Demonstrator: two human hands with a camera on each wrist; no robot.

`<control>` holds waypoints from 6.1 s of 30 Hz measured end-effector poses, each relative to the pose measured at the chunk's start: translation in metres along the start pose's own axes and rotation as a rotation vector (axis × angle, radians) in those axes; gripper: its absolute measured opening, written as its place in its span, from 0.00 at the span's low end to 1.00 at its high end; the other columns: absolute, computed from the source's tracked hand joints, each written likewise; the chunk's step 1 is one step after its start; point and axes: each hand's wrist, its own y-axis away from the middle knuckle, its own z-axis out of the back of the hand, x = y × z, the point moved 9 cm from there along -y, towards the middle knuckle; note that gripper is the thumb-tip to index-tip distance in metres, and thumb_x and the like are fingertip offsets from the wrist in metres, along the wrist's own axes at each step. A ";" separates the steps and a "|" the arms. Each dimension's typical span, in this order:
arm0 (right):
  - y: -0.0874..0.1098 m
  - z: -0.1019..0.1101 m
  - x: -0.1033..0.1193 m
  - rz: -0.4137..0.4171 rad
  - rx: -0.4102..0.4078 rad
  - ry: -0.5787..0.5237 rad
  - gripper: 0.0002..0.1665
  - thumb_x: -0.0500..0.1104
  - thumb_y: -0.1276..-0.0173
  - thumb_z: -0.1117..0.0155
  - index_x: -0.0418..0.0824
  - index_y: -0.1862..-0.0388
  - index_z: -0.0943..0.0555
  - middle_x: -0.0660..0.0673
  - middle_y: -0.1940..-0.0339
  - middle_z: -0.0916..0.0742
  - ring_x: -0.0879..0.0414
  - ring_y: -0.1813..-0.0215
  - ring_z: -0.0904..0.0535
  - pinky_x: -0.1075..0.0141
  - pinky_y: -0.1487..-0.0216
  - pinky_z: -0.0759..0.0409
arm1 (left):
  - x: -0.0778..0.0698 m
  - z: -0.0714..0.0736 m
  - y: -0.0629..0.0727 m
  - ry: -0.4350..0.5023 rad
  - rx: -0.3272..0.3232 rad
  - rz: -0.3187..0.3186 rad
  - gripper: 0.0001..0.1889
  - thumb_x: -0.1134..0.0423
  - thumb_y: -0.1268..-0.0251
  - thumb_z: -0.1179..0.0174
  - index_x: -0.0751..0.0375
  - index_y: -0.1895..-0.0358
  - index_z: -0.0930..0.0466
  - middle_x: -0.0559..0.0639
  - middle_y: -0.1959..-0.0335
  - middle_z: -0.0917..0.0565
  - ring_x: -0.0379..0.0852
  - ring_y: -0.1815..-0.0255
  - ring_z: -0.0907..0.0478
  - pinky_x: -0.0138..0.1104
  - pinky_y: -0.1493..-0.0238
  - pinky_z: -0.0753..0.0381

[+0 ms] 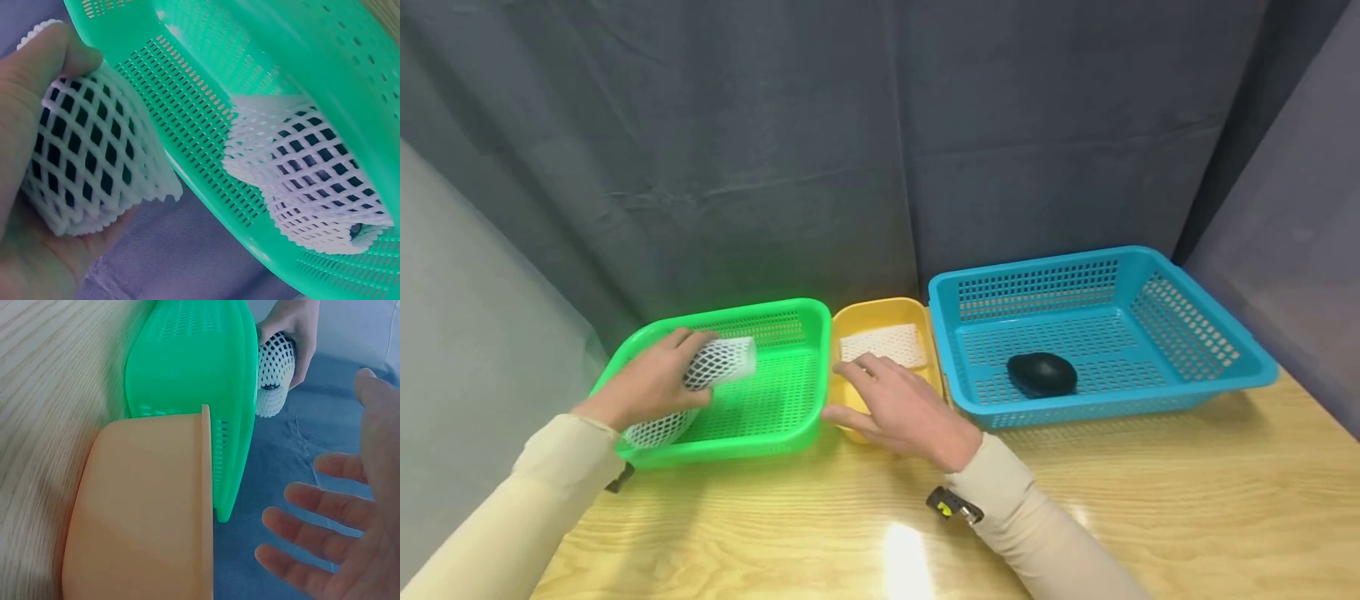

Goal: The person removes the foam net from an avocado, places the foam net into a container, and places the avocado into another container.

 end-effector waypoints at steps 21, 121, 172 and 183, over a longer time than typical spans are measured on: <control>0.013 0.013 -0.014 -0.015 -0.038 0.038 0.35 0.66 0.25 0.41 0.44 0.32 0.23 0.47 0.40 0.16 0.53 0.40 0.17 0.56 0.39 0.16 | -0.025 0.018 -0.006 -0.018 -0.100 -0.025 0.39 0.57 0.45 0.32 0.55 0.27 0.34 0.57 0.42 0.22 0.52 0.51 0.22 0.45 0.54 0.18; 0.036 0.068 0.016 0.234 -0.166 0.072 0.08 0.42 0.36 0.26 0.44 0.58 0.13 0.52 0.63 0.10 0.61 0.65 0.16 0.66 0.63 0.15 | -0.190 0.003 0.004 -0.037 -0.263 -0.450 0.39 0.56 0.49 0.24 0.59 0.31 0.28 0.53 0.44 0.19 0.48 0.50 0.20 0.37 0.47 0.14; 0.041 0.012 0.008 0.054 0.344 -0.035 0.06 0.38 0.43 0.29 0.45 0.68 0.18 0.54 0.71 0.15 0.69 0.72 0.25 0.75 0.69 0.23 | -0.209 -0.089 0.018 0.073 0.060 -0.487 0.46 0.50 0.45 0.28 0.61 0.24 0.37 0.47 0.46 0.20 0.39 0.50 0.24 0.30 0.46 0.18; 0.044 -0.003 0.008 0.028 0.428 -0.064 0.06 0.39 0.42 0.28 0.46 0.71 0.19 0.54 0.73 0.16 0.70 0.74 0.31 0.76 0.72 0.28 | -0.214 -0.103 0.020 0.010 0.072 -0.537 0.46 0.46 0.46 0.26 0.57 0.25 0.37 0.47 0.43 0.19 0.41 0.45 0.21 0.33 0.41 0.17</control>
